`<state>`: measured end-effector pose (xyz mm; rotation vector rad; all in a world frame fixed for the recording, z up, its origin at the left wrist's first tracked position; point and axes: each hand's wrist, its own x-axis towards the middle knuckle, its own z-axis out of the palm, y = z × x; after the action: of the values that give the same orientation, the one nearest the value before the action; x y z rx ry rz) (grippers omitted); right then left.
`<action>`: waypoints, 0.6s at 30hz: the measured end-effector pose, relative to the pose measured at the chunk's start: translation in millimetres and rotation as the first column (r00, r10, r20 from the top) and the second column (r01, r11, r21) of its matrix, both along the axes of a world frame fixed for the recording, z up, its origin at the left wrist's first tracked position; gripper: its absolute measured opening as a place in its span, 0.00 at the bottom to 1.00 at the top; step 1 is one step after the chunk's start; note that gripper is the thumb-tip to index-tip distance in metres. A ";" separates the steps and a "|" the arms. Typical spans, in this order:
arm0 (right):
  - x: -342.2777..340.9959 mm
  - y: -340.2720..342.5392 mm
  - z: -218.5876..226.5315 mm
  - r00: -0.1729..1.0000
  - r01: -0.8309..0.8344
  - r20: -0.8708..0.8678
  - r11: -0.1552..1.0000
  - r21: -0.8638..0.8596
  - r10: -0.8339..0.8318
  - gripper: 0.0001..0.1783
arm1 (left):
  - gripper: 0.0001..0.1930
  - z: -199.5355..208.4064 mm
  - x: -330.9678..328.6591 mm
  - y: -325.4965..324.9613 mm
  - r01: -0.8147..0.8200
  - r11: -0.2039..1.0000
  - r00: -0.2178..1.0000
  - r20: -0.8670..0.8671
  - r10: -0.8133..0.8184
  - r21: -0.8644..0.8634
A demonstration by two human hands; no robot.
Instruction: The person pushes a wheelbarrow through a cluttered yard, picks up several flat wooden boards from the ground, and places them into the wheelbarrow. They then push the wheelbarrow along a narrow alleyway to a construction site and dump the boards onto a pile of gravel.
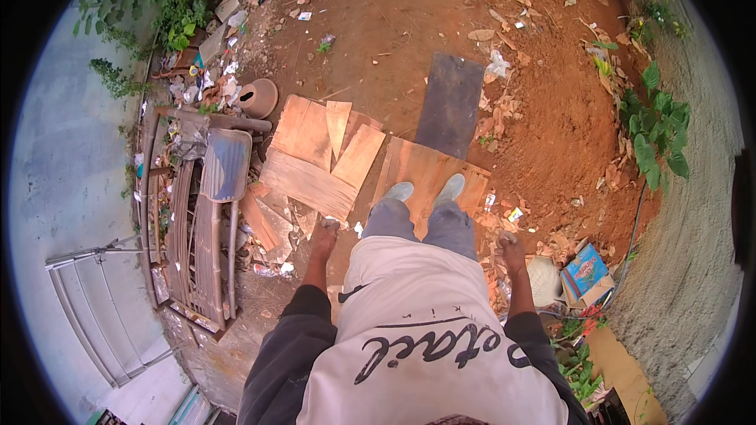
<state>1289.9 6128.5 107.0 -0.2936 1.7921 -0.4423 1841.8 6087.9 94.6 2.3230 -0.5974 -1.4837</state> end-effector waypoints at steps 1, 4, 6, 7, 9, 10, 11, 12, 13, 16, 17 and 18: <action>-14.4 -11.1 -6.8 1.000 -0.015 -0.006 0.999 -0.034 0.015 0.19 | 0.09 1.6 -12.2 0.9 -0.012 1.000 1.000 -0.006 0.012 -0.001; -55.5 -36.1 -10.9 0.997 -0.076 -0.037 0.994 -0.081 0.073 0.19 | 0.10 0.5 -55.1 9.8 -0.073 0.996 0.993 -0.097 0.068 -0.050; -81.9 -41.7 -8.7 0.992 -0.118 -0.057 0.990 -0.078 0.114 0.18 | 0.11 0.0 -81.4 12.0 -0.071 0.996 0.987 -0.146 0.062 -0.059; -96.7 -42.3 -8.3 0.990 -0.133 -0.064 0.989 -0.065 0.129 0.18 | 0.11 1.7 -91.4 10.7 -0.039 0.998 0.988 -0.152 0.032 -0.044; -110.7 -48.2 -5.2 0.988 -0.139 -0.086 0.986 -0.092 0.131 0.17 | 0.12 -0.8 -99.9 8.8 -0.003 0.999 0.989 -0.146 -0.004 -0.043; -113.5 -47.1 -3.1 0.984 -0.159 -0.099 0.982 -0.101 0.149 0.17 | 0.12 -1.4 -101.7 8.2 0.012 0.999 0.990 -0.138 -0.019 -0.051; -121.9 -40.6 -7.0 0.979 -0.175 -0.120 0.978 -0.110 0.162 0.17 | 0.13 -4.9 -102.6 5.2 0.030 0.998 0.990 -0.135 -0.038 -0.062; -130.6 -32.2 -15.5 0.975 -0.192 -0.141 0.974 -0.120 0.175 0.17 | 0.13 -6.9 -101.8 0.2 0.016 0.998 0.991 -0.134 -0.025 -0.067; -138.4 -20.4 -28.6 0.976 -0.141 -0.176 0.988 -0.070 0.127 0.18 | 0.13 -7.9 -99.2 -3.6 0.003 0.998 0.991 -0.133 -0.012 -0.069; -103.3 -32.2 4.4 0.985 -0.121 -0.118 0.992 0.038 0.124 0.12 | 0.13 -9.3 -80.9 -0.4 -0.021 0.999 0.991 -0.135 0.014 -0.049; -102.9 -24.9 -6.0 0.992 -0.097 -0.082 0.994 0.043 0.100 0.12 | 0.13 -8.2 -76.2 -8.1 -0.017 0.999 0.989 -0.148 0.010 -0.050; -87.8 -28.2 2.1 0.989 -0.121 -0.084 0.992 0.031 0.123 0.13 | 0.13 -10.5 -70.1 -7.5 -0.052 0.994 0.991 -0.130 0.039 -0.101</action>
<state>1202.1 6100.3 109.0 -0.4068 1.8506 -0.3235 1771.7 6080.3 84.2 2.1304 -0.5690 -1.5292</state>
